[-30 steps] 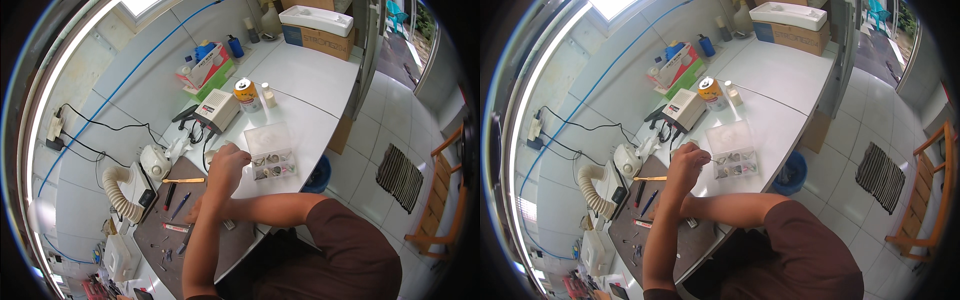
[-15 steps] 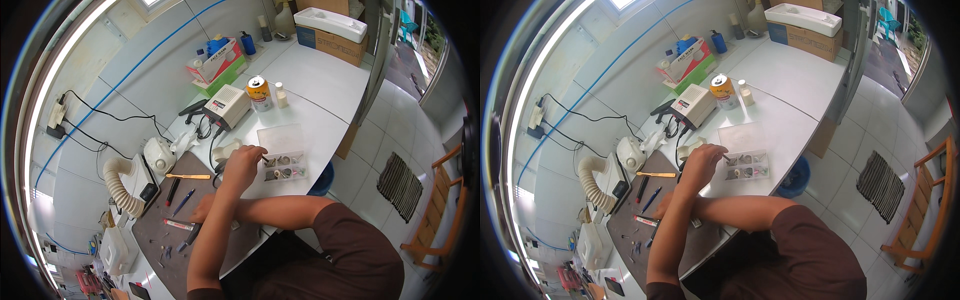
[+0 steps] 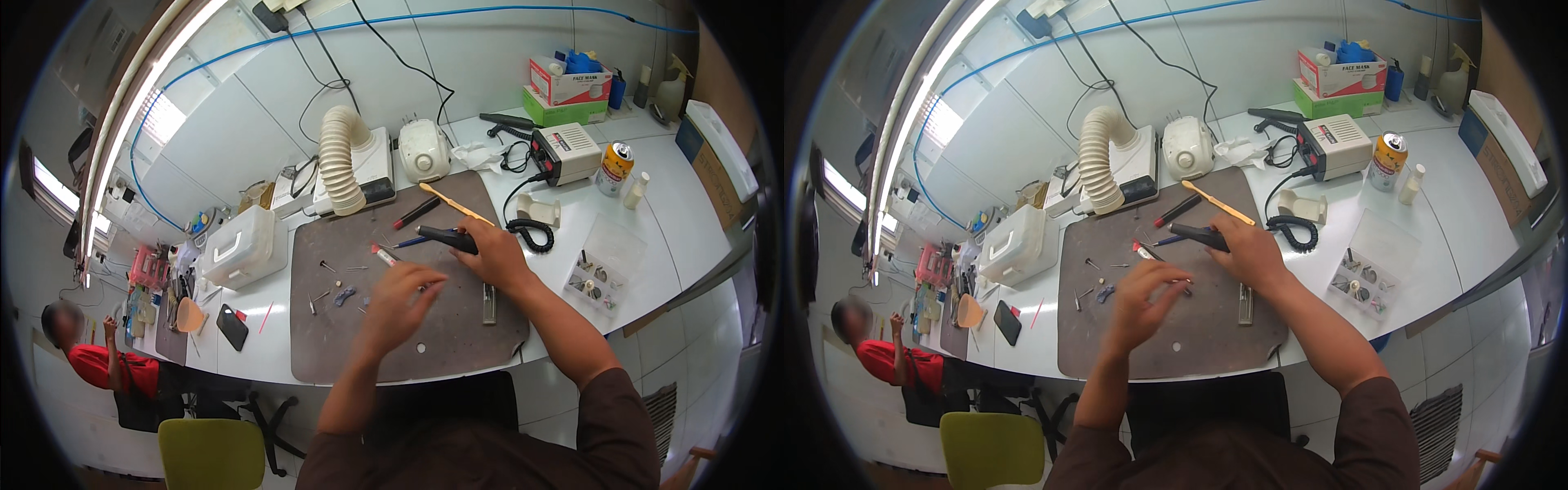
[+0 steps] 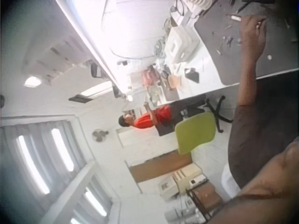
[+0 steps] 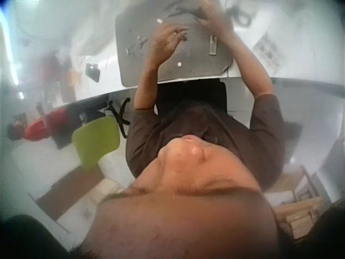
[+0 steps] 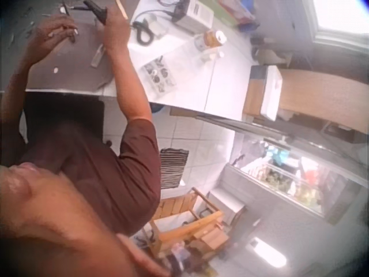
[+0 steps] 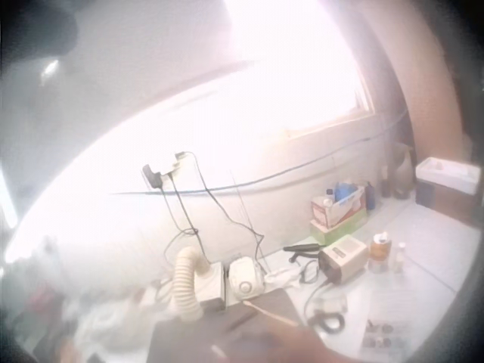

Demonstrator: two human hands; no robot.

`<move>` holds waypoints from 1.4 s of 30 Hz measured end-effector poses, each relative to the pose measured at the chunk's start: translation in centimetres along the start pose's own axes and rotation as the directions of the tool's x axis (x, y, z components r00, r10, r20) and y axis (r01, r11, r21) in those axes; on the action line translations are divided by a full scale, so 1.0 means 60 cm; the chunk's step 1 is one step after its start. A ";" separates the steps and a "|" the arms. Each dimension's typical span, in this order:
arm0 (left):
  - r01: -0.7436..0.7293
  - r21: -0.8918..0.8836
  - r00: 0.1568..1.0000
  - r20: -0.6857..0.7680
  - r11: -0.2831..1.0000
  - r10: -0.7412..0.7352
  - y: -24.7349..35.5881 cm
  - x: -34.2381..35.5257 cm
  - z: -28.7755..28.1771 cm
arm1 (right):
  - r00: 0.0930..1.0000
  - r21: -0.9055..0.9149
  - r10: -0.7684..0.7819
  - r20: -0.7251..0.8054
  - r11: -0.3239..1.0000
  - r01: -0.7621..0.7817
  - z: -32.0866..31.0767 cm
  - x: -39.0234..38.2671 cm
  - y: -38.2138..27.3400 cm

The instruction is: The person handles a small gray component, then uses a rotary tool to grind a small metal piece. They open a plastic parts box, select a bit, and attach it to the rotary tool. The person continues to manipulate small components and tools on the workbench.

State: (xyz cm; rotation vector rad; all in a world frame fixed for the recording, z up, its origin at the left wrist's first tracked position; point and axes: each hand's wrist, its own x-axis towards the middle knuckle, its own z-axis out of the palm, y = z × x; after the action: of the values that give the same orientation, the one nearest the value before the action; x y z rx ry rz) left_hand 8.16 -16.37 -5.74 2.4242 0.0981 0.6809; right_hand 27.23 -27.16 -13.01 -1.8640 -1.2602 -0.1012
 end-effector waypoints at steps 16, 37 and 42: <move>0.297 0.019 0.942 -0.171 0.955 -0.289 -0.119 -0.199 -0.012 | 0.989 -0.013 -0.143 -0.045 0.990 0.143 -0.008 -0.007 -0.043; 0.481 -0.165 0.691 -0.532 0.861 -0.489 -0.194 -0.371 -0.128 | 0.946 -0.131 -0.291 0.143 0.942 0.309 0.020 0.008 -0.047; 0.532 -0.025 0.700 -0.550 0.847 -0.456 -0.199 -0.373 -0.137 | 0.933 -0.109 -0.304 0.192 0.938 0.328 0.043 0.012 -0.099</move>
State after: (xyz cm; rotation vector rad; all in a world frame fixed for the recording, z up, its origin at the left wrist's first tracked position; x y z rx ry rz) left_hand -14.18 -7.29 -17.07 2.0961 1.0279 1.0950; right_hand 21.95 -24.15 -10.71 -1.7999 -1.7089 -0.2097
